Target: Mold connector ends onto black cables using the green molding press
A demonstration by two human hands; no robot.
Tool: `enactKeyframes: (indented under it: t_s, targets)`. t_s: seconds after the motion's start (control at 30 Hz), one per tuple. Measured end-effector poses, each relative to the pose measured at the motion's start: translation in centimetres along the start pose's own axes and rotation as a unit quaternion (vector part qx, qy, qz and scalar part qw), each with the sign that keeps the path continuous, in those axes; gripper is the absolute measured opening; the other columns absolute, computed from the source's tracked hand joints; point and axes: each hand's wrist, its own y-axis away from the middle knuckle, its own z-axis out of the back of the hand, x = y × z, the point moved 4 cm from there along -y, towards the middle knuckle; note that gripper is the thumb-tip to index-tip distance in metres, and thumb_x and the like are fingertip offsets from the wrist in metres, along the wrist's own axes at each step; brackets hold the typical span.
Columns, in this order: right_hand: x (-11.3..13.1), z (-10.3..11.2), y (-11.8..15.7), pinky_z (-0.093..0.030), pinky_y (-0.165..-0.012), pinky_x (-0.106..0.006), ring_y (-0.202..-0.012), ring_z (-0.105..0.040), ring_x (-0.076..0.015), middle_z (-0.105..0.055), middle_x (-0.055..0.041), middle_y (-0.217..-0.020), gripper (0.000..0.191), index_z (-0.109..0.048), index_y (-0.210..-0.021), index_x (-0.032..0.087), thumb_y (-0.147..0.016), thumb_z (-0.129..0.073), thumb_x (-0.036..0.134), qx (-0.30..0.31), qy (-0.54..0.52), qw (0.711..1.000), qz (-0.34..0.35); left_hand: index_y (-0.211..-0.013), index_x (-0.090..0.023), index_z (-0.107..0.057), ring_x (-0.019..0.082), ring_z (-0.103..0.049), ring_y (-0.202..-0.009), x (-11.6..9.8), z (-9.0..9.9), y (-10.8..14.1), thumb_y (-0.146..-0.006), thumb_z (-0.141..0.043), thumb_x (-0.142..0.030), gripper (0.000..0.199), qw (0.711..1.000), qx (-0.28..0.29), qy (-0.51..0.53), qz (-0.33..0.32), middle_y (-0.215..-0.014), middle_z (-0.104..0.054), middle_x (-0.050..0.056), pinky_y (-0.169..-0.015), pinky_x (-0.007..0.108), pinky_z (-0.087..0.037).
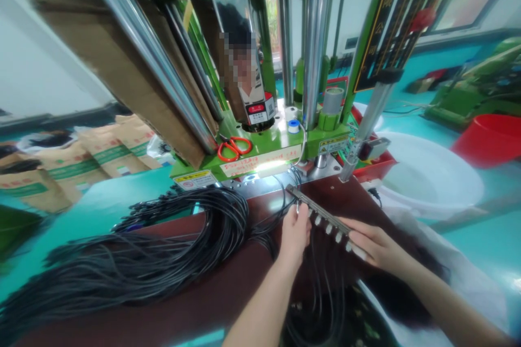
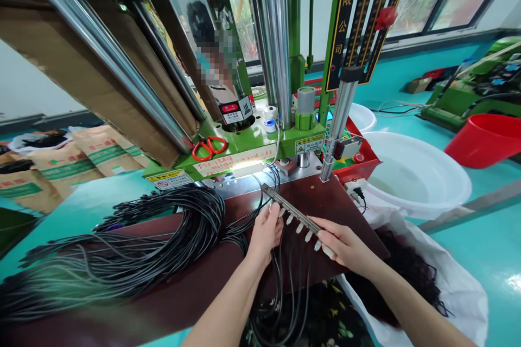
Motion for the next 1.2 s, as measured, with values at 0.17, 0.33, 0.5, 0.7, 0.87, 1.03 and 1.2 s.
enactKeyframes:
  t_s: [0.17,0.33,0.5,0.7,0.87,1.03,1.2]
  targets:
    - [-0.5,0.3,0.1,-0.039,-0.042,-0.017,-0.06,-0.056,-0.0118,-0.064,-0.0081,-0.094,0.051,-0.055,-0.12,0.02,-0.076,-0.057,0.047,-0.023,-0.074,0.996,-0.035,-0.066,-0.021,-0.032,0.002,-0.017,-0.031,-0.9,0.5,-0.2,-0.077,-0.044,-0.051,0.034,1.0,-0.015,-0.002,-0.018,-0.043,-0.027,-0.011,-0.03,0.013,-0.008]
    - [-0.8,0.3,0.0,-0.046,-0.051,-0.021,-0.074,-0.059,-0.0168,-0.064,-0.008,-0.097,0.05,-0.055,-0.119,0.021,-0.077,-0.057,0.048,0.008,-0.07,0.997,-0.024,-0.063,-0.02,-0.035,0.002,-0.019,-0.032,-0.8,0.5,-0.4,-0.073,-0.05,-0.043,0.03,1.0,-0.009,-0.018,-0.009,-0.043,-0.027,-0.011,-0.03,0.013,-0.01]
    - [-0.3,0.6,-0.1,-0.051,-0.058,-0.028,-0.072,-0.061,-0.0212,-0.067,-0.0086,-0.086,0.048,-0.055,-0.12,0.019,-0.08,-0.051,0.045,0.016,-0.011,1.0,0.011,-0.063,-0.02,-0.037,0.002,-0.017,-0.03,-0.8,0.7,-0.5,-0.075,-0.047,-0.04,0.026,0.999,-0.019,-0.043,-0.004,-0.039,-0.026,-0.011,-0.029,0.014,-0.01]
    - [0.7,0.2,0.1,-0.052,-0.064,-0.031,-0.068,-0.061,-0.0213,-0.066,-0.0041,-0.07,0.047,-0.051,-0.125,0.021,-0.081,-0.05,0.04,0.042,0.079,0.995,0.048,-0.062,-0.02,-0.033,0.001,-0.015,-0.03,-0.7,1.0,-0.7,-0.077,-0.045,-0.037,0.025,0.998,-0.033,-0.046,-0.009,-0.039,-0.023,-0.012,-0.031,0.013,-0.01]
    - [0.7,-0.1,0.3,-0.052,-0.06,-0.03,-0.06,-0.059,-0.0196,-0.062,-0.0012,-0.061,0.047,-0.051,-0.125,0.025,-0.08,-0.051,0.039,0.036,0.105,0.992,0.056,-0.061,-0.019,-0.032,0.0,-0.016,-0.03,-0.4,1.2,-0.9,-0.076,-0.047,-0.036,0.027,0.998,-0.036,-0.058,-0.016,-0.041,-0.024,-0.012,-0.032,0.013,-0.011]
    - [-0.5,0.3,0.4,-0.048,-0.05,-0.027,-0.054,-0.055,-0.0161,-0.062,-0.003,-0.065,0.05,-0.054,-0.121,0.02,-0.078,-0.052,0.046,-0.004,0.058,0.998,0.018,-0.065,-0.02,-0.037,0.003,-0.024,-0.031,-0.6,0.8,-1.0,-0.078,-0.043,-0.043,0.027,0.995,-0.001,-0.1,-0.028,-0.043,-0.029,-0.01,-0.03,0.015,-0.016]
    - [-0.3,3.0,1.3,-0.043,-0.046,-0.023,-0.058,-0.054,-0.0151,-0.062,-0.0053,-0.073,0.054,-0.062,-0.103,0.017,-0.067,-0.059,0.058,-0.066,0.047,0.997,-0.006,-0.077,-0.02,-0.045,0.006,-0.04,-0.044,-0.7,0.8,-0.8,-0.077,-0.046,-0.04,0.02,0.98,0.024,-0.181,-0.086,-0.061,-0.045,-0.005,-0.035,0.015,-0.028]
